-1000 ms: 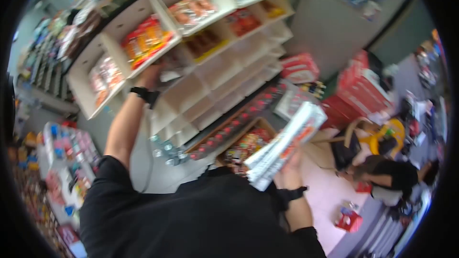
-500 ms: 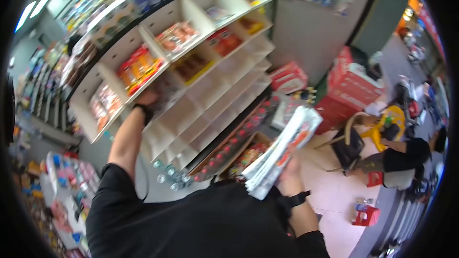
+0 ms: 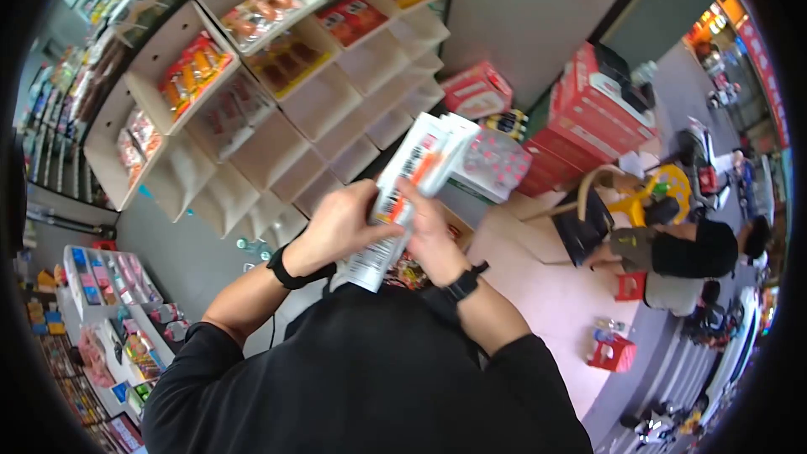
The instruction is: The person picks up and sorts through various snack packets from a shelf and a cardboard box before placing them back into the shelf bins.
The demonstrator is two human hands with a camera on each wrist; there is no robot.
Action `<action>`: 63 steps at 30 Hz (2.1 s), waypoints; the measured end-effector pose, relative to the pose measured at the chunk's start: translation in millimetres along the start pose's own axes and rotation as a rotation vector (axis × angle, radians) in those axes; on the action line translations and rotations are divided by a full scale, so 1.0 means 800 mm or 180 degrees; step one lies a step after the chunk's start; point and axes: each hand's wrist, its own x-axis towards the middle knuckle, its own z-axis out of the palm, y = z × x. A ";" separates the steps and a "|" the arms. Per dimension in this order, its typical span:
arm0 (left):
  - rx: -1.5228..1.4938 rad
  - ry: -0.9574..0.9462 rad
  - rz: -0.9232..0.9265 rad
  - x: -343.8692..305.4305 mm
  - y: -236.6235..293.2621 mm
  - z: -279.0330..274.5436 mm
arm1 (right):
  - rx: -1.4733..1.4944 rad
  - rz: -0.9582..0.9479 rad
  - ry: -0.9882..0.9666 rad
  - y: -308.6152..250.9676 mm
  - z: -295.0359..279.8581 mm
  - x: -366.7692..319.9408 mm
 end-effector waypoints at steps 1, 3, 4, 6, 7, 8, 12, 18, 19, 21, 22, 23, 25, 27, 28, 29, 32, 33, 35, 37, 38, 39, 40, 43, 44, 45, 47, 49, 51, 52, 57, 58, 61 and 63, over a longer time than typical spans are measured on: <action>-0.0241 0.0003 -0.0187 0.000 0.001 0.002 | 0.0110 0.0001 -0.0030 0.003 0.005 0.000; -0.0509 -0.0065 -0.0527 -0.003 -0.007 -0.003 | 0.0323 0.0183 -0.0218 0.002 0.010 -0.001; -0.0765 -0.0232 -0.0732 -0.004 -0.006 -0.011 | 0.0156 0.0190 -0.0401 0.005 0.003 -0.002; -0.1383 -0.0337 -0.0938 -0.007 -0.019 -0.015 | 0.0365 0.0416 -0.0570 0.008 0.001 -0.004; -0.1495 -0.0429 -0.1005 -0.008 -0.021 -0.019 | 0.0378 0.0445 -0.0560 0.008 0.005 -0.009; -0.1482 -0.0425 -0.0985 -0.008 -0.023 -0.022 | 0.0379 0.0427 -0.0575 0.008 0.005 -0.009; -0.3193 -0.0357 -0.0918 -0.015 -0.033 -0.020 | 0.0460 0.0263 -0.0526 0.018 -0.010 -0.004; -0.3245 0.0532 -0.1612 -0.034 -0.121 -0.069 | 0.0353 0.0052 -0.0371 -0.012 -0.014 -0.025; -0.3012 0.0865 -0.1803 -0.042 -0.145 -0.088 | 0.0299 -0.0090 -0.0171 -0.010 -0.017 -0.025; -0.3425 0.1177 -0.2003 -0.043 -0.199 -0.126 | 0.0260 -0.0413 0.0118 -0.006 -0.051 -0.019; -0.3227 0.1436 -0.2053 -0.047 -0.208 -0.135 | 0.0279 -0.0364 0.0058 -0.010 -0.056 -0.020; -0.3453 0.1710 -0.2187 -0.034 -0.273 -0.152 | 0.0396 -0.0293 0.0163 -0.015 -0.059 -0.022; -0.3703 0.1973 -0.2169 -0.013 -0.331 -0.174 | 0.0332 -0.0302 0.0375 -0.023 -0.055 -0.037; -0.3190 0.2138 -0.2257 0.018 -0.386 -0.188 | 0.0208 -0.0351 0.0502 -0.024 -0.062 -0.044; -0.2980 0.2109 -0.2327 0.033 -0.401 -0.197 | 0.0187 -0.0359 0.0569 -0.023 -0.067 -0.044; -0.2755 0.2049 -0.2469 0.047 -0.418 -0.204 | 0.0168 -0.0353 0.0571 -0.021 -0.065 -0.046; -0.2079 0.1880 -0.2471 0.101 -0.535 -0.206 | 0.0091 -0.0459 0.0675 -0.021 -0.060 -0.059; -0.1608 0.1781 -0.2355 0.102 -0.548 -0.205 | 0.0079 -0.0419 0.0573 -0.021 -0.060 -0.065; -0.1266 0.1716 -0.2365 0.110 -0.569 -0.200 | 0.0039 -0.0439 0.0603 -0.023 -0.058 -0.067; -0.0528 0.1565 -0.2337 0.125 -0.556 -0.208 | 0.0010 -0.0526 0.0485 -0.020 -0.067 -0.061; -0.0161 0.1452 -0.2341 0.124 -0.548 -0.204 | -0.0006 -0.0570 0.0403 -0.017 -0.076 -0.065; 0.0208 0.1319 -0.2346 0.119 -0.538 -0.199 | 0.0016 -0.0531 0.0555 -0.018 -0.063 -0.073; 0.0582 0.1229 -0.2315 0.122 -0.527 -0.204 | 0.0013 -0.0540 0.0558 -0.018 -0.057 -0.070; -0.0594 0.1153 -0.2505 0.121 -0.528 -0.208 | 0.0054 -0.0640 0.0584 -0.012 -0.060 -0.072; -0.1000 0.0968 -0.2662 0.126 -0.533 -0.209 | 0.0057 -0.0625 0.0476 -0.009 -0.070 -0.066; -0.0875 0.1165 -0.2447 0.120 -0.504 -0.209 | 0.0052 -0.0627 0.0370 -0.010 -0.077 -0.062; 0.0891 0.1397 -0.1687 0.123 -0.587 -0.188 | 0.0350 -0.0386 0.0497 -0.009 -0.069 -0.059; 0.0683 0.1854 -0.1258 0.117 -0.519 -0.197 | 0.0495 -0.0307 0.0286 -0.005 -0.067 -0.054; 0.1059 0.1705 -0.1047 0.109 -0.473 -0.195 | 0.0527 -0.0200 0.0386 -0.003 -0.071 -0.041; 0.0598 0.1682 -0.1158 0.104 -0.423 -0.180 | 0.0471 -0.0383 0.0548 -0.001 -0.061 -0.036; -0.0949 -0.0190 -0.0051 0.026 -0.109 -0.076 | 0.0326 -0.0273 0.0331 -0.009 -0.037 -0.032; -0.1107 -0.0397 -0.0054 0.012 -0.060 -0.062 | 0.0256 -0.0338 0.0298 -0.007 -0.041 -0.027; -0.0488 -0.0411 0.0281 -0.001 0.000 -0.026 | 0.0167 -0.0276 0.0136 -0.009 -0.029 -0.016; -0.0466 -0.0291 0.0078 -0.003 0.012 -0.003 | 0.0052 -0.0229 0.0010 -0.012 -0.017 -0.022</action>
